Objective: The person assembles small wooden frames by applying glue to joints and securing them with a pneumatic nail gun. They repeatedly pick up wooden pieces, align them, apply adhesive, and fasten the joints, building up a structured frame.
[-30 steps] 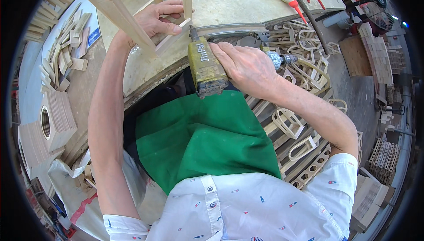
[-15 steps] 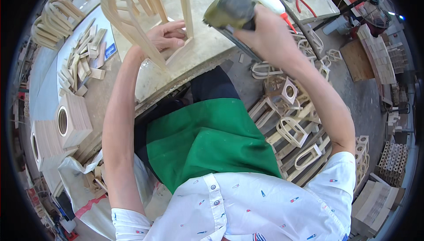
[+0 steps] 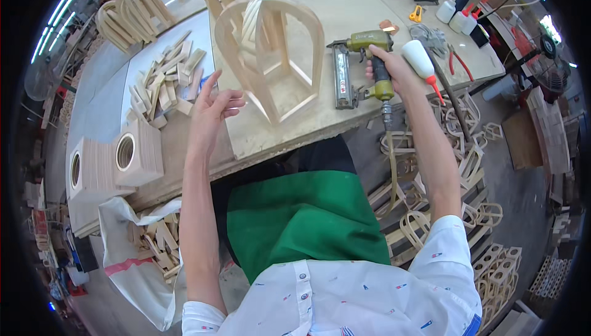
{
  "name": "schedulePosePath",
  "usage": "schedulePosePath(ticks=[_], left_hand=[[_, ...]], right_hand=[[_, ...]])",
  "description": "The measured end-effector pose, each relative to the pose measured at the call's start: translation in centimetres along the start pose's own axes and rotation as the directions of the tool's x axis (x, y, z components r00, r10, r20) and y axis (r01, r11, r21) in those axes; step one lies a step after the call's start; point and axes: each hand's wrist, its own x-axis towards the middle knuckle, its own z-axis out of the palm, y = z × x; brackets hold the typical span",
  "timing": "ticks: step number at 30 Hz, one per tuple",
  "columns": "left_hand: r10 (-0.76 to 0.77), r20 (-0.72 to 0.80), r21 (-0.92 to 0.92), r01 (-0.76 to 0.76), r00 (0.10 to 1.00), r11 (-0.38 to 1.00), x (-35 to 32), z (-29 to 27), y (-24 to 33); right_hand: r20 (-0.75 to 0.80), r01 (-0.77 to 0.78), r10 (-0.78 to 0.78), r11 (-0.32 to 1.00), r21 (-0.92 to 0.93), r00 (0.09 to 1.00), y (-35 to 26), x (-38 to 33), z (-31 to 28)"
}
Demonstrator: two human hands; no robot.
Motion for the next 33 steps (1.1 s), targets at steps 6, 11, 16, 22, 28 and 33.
schedulePosePath(ticks=[6,11,16,22,28,33], left_hand=[[-0.072,0.129,-0.362,0.115,0.989,0.925,3.5,0.4,0.4],[-0.147,0.139,-0.369,0.189,0.979,0.91,3.7,0.9,2.9],[0.015,0.173,-0.089,0.0,0.985,0.996,1.2,4.0,9.0],[0.535,0.229,0.576,-0.556,0.813,0.599,-4.9,6.3,11.7],[0.697,0.08,0.56,-0.611,0.713,0.56,-5.2,2.8,4.9],[0.468,-0.144,0.231,-0.43,0.872,0.873,-5.9,5.0,7.1]], right_hand=[[-0.028,-0.003,0.004,1.0,0.02,1.0,0.9,1.8,1.1],[-0.087,0.204,-0.373,0.67,-0.714,0.924,1.2,0.5,0.9],[-0.009,0.314,-0.526,0.521,-0.793,0.85,-1.1,-4.3,2.2],[0.28,0.642,-0.581,0.726,-0.248,0.764,-3.5,-11.1,10.1],[0.3,0.614,-0.539,0.727,-0.307,0.787,-0.9,-14.6,15.5],[0.23,0.461,-0.405,0.831,-0.312,0.885,1.5,-14.4,15.6]])
